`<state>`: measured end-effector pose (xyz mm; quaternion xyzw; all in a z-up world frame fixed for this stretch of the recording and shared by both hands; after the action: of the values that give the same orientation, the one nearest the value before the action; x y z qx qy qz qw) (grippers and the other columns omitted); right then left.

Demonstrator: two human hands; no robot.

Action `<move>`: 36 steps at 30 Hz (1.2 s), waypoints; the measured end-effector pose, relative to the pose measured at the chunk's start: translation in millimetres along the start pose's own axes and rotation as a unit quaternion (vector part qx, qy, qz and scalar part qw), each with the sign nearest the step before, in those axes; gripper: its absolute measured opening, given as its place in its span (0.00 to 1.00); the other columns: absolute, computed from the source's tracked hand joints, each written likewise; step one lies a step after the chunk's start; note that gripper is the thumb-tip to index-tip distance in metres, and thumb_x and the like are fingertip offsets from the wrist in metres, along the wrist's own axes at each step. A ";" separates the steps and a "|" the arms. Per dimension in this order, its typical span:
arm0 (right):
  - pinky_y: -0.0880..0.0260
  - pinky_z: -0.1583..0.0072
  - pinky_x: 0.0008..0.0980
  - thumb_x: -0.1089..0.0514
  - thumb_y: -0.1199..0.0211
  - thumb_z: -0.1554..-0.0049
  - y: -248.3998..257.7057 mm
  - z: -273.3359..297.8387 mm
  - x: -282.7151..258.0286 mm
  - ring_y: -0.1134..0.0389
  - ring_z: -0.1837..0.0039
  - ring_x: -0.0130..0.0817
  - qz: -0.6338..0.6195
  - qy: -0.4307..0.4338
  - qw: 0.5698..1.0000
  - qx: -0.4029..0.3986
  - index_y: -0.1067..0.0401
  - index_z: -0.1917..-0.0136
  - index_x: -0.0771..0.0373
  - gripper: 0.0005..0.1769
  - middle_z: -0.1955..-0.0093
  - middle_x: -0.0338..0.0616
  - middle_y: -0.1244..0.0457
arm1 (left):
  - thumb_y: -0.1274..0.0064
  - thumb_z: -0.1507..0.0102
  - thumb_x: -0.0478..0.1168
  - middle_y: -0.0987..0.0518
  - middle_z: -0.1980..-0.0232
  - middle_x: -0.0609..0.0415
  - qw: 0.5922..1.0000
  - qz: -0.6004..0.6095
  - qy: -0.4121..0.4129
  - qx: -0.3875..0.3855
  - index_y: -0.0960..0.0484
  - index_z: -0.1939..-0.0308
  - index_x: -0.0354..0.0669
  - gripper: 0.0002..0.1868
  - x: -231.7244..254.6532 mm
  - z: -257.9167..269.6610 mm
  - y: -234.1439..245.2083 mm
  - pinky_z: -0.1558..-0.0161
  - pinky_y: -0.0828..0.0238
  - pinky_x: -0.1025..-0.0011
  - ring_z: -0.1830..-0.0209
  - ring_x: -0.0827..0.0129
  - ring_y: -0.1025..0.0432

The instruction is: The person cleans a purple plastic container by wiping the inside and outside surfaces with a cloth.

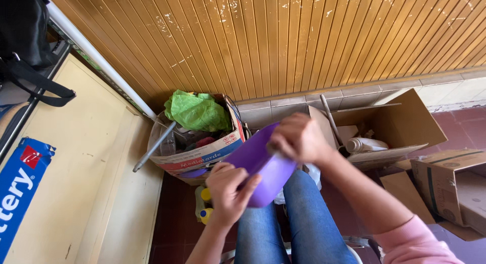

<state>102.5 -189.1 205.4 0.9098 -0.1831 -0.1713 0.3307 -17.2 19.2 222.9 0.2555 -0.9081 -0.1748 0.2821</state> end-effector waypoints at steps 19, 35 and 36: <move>0.17 0.34 0.55 0.51 0.43 0.13 -5.9 20.1 9.3 0.15 0.50 0.55 0.030 -0.065 0.996 0.057 0.21 0.61 0.53 0.32 0.63 0.46 0.25 | 0.42 0.13 0.58 0.31 0.76 0.56 0.995 -0.036 -0.075 0.047 0.29 0.71 0.53 0.33 -1.4 8.9 -38.9 0.53 0.20 0.56 0.77 0.51 0.24; 0.31 0.53 0.32 0.39 0.51 0.11 61.4 62.9 79.2 0.30 0.60 0.27 -0.258 -0.265 0.926 0.076 0.17 0.57 0.60 0.39 0.61 0.37 0.26 | 0.35 0.19 0.62 0.43 0.69 0.63 0.953 0.246 0.170 0.050 0.40 0.71 0.50 0.37 -43.9 18.9 35.4 0.56 0.44 0.62 0.63 0.68 0.44; 0.30 0.50 0.33 0.38 0.50 0.11 65.8 60.1 76.4 0.30 0.58 0.30 -0.303 -0.279 0.904 0.112 0.19 0.57 0.62 0.40 0.61 0.42 0.27 | 0.36 0.20 0.63 0.44 0.67 0.65 0.940 0.269 0.199 0.067 0.41 0.70 0.53 0.37 -58.2 23.8 34.0 0.58 0.50 0.62 0.64 0.72 0.46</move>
<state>128.7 -302.6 191.1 0.8678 -0.0012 -0.4881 0.0938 -2.5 83.5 195.4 0.0499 -0.8778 0.0234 0.4758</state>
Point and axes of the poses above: each hand's wrist, its own z-axis away from the middle knuckle, its own y-axis out of the back of the hand, x = y × z, the point moved 10 cm from there along -z, towards the middle knuckle
